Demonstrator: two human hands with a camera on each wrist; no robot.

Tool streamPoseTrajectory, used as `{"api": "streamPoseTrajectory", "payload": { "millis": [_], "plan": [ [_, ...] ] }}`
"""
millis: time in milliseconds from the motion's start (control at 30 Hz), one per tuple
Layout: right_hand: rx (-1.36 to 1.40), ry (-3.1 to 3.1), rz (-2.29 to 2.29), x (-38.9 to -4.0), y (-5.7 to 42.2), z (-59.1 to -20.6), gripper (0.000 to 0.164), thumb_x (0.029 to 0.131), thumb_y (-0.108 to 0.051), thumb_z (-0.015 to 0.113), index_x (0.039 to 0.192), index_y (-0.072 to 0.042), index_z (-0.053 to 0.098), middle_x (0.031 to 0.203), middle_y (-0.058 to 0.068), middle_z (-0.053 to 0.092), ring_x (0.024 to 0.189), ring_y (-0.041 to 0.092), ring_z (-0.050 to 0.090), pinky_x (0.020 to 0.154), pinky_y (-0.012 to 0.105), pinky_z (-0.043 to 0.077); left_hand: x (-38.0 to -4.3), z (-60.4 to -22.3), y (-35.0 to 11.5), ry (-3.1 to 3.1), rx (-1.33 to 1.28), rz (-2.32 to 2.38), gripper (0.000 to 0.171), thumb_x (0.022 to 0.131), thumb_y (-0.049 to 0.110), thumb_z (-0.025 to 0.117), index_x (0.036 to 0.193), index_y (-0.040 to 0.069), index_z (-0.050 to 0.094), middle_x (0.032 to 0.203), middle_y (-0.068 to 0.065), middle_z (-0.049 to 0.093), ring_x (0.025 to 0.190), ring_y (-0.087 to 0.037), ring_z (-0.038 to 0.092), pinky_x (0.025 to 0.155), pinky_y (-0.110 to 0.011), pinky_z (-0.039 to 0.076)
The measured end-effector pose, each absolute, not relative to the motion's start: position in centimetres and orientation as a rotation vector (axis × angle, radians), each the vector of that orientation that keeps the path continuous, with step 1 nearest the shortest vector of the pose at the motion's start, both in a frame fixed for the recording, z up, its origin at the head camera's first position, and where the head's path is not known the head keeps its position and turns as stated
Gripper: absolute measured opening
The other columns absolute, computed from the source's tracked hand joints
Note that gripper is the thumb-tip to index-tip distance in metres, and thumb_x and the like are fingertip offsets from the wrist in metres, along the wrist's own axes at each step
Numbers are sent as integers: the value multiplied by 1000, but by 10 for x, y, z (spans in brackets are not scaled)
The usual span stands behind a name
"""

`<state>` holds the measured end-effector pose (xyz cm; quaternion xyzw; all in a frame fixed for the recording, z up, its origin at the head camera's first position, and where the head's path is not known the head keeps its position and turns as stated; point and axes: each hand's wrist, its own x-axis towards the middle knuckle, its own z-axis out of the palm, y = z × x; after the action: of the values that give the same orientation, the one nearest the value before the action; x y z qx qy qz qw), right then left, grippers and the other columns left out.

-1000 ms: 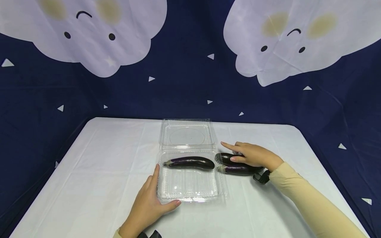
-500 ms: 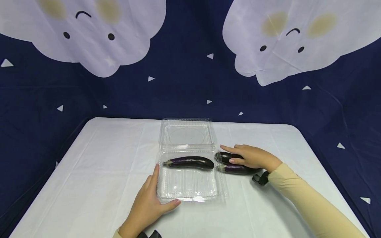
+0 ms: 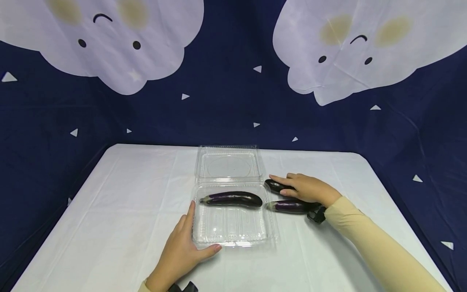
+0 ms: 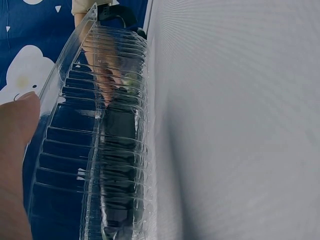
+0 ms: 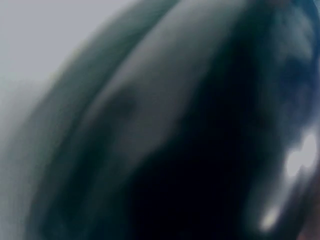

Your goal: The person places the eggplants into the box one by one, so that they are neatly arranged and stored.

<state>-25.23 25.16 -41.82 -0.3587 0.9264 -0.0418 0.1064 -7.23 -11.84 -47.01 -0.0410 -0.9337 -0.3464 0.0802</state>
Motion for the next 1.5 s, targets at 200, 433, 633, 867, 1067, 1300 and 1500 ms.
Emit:
{"api": "streamPoseTrajectory", "payload": {
  "millis": [200,433,633,867,1067,1300,1500],
  "plan": [
    [-1088,2722,-118,-252,250,-418,63,98,-44,58,155,-27,36,100,2,61,91,19,60,90,47,50,-72,-471,-119,-2785,-126,-1030,133,61,67,84,159,7,16,126,-12,59,103,-18,58,86,-43,51],
    [-1081,2726,-167,-251,252,-419,67,95,-43,63,155,-26,36,108,5,64,103,27,63,94,51,49,-73,-471,-119,-2780,-123,-1042,133,61,67,84,159,8,17,127,-11,59,103,-17,58,86,-42,50],
    [-1043,2785,-195,-254,256,-420,67,95,-42,63,155,-30,35,119,13,64,111,33,62,97,53,47,-73,-471,-119,-2791,-116,-1042,133,61,67,84,160,9,16,125,-10,59,101,-15,57,85,-41,50],
    [-1076,2886,-171,-260,266,-412,65,96,-40,63,154,-28,37,103,4,63,91,22,60,84,46,50,-73,-471,-118,-2804,-118,-1035,134,61,67,84,160,10,15,124,-8,58,98,-13,55,84,-39,49],
    [-981,2960,-223,-264,271,-400,65,97,-42,61,155,-32,34,103,3,60,95,23,58,85,48,49,-72,-470,-119,-2803,-110,-1030,133,61,66,84,160,10,15,123,-8,59,98,-13,55,83,-39,49],
    [-1040,2971,-271,-259,259,-388,64,99,-44,57,156,-32,32,93,-3,53,83,16,51,81,40,46,-72,-470,-118,-2818,-101,-1040,134,61,67,84,160,10,15,124,-8,58,98,-12,54,83,-38,49],
    [-1105,2941,-296,-248,233,-373,62,100,-52,50,156,-37,29,93,-6,51,80,13,47,77,34,42,-73,-470,-119,-2818,-103,-1038,134,61,68,83,160,9,15,124,-9,58,98,-13,55,83,-39,49]
  ]
}}
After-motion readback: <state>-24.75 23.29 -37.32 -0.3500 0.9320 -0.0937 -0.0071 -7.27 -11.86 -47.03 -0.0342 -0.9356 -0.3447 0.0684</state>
